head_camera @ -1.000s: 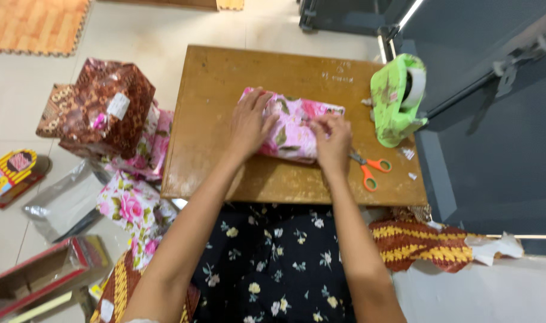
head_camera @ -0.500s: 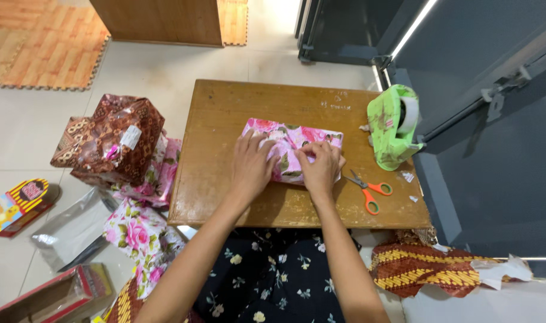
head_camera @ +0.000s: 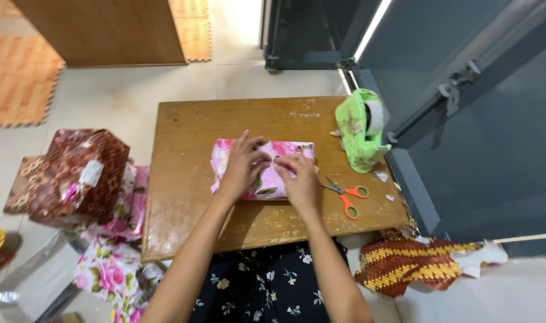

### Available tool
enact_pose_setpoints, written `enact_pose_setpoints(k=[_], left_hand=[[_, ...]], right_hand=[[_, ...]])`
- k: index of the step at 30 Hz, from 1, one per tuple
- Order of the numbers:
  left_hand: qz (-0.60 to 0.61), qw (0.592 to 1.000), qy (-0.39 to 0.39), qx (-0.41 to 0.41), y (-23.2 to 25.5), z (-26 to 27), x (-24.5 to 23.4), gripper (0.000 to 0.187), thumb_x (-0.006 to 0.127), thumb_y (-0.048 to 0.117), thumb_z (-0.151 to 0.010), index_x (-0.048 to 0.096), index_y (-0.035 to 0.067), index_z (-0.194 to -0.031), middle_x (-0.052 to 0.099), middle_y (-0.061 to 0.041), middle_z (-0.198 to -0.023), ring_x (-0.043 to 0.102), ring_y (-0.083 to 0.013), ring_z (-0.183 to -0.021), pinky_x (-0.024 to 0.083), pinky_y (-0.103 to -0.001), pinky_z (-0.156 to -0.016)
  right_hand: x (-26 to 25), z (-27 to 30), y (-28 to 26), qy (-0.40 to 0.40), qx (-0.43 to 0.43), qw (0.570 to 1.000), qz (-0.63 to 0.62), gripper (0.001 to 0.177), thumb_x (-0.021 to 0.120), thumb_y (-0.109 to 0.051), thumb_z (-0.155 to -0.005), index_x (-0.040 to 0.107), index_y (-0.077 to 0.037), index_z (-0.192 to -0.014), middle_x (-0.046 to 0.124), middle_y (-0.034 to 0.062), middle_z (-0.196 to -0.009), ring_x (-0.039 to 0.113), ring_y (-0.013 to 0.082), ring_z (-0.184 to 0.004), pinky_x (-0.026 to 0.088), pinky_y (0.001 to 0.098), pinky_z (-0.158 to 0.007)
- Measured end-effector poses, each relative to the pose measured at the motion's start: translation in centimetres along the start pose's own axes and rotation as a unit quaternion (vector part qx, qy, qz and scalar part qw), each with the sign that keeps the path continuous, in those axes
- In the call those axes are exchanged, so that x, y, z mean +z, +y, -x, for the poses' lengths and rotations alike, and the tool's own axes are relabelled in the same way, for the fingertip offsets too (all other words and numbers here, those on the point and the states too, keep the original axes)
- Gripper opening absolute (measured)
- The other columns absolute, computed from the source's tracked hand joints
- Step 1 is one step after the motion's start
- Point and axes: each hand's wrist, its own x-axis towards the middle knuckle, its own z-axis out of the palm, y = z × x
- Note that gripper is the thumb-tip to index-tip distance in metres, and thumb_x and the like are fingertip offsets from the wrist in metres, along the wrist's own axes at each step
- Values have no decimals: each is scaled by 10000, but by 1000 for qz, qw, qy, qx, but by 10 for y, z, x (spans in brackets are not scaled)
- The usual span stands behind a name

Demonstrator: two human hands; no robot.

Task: The person wraps a rectangular box with floral wrapping paper, folds the paper around the box, and secures it with tape. They then cut the excess paper with scissors and place the wrapped gift on the table.

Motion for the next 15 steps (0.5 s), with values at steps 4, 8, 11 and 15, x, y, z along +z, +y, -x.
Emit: enact_pose_setpoints(k=[4, 8, 11, 15], left_hand=[[28, 1000, -1, -3, 3, 1, -7, 138, 813, 199, -821, 779, 135, -939, 637, -130, -1360, 389, -451, -1439, 275, -593, -1173], [41, 999, 9, -19, 9, -2, -12, 132, 814, 166, -821, 777, 120, -939, 660, -124, -1324, 422, -439, -1417, 341, -542, -1157], [59, 997, 18, -44, 15, 0, -13, 131, 821, 140, -799, 781, 110, -920, 674, -116, -1280, 447, -422, -1405, 384, -514, -1126], [86, 993, 19, -73, 18, -1, -16, 144, 828, 115, -772, 780, 97, -906, 693, -99, -1216, 494, -398, -1379, 422, -496, -1094]], right_hand=[[-68, -10, 45, 96, 152, 984, -18, 270, 748, -182, -925, 722, -104, -1182, 728, 29, -1055, 674, 152, -934, 534, 315, -834], [-131, -25, 122, 220, 187, 957, -23, 364, 704, -206, -931, 671, -86, -1272, 694, 52, -1152, 670, 155, -969, 536, 311, -855], [-152, -45, 175, 235, 93, 966, 51, 392, 739, -265, -962, 652, -42, -1273, 658, 92, -1197, 664, 178, -996, 536, 316, -847], [-164, -68, 207, 142, 237, 961, 27, 385, 745, -353, -1005, 717, -28, -1209, 695, 120, -1062, 612, 212, -869, 493, 330, -712]])
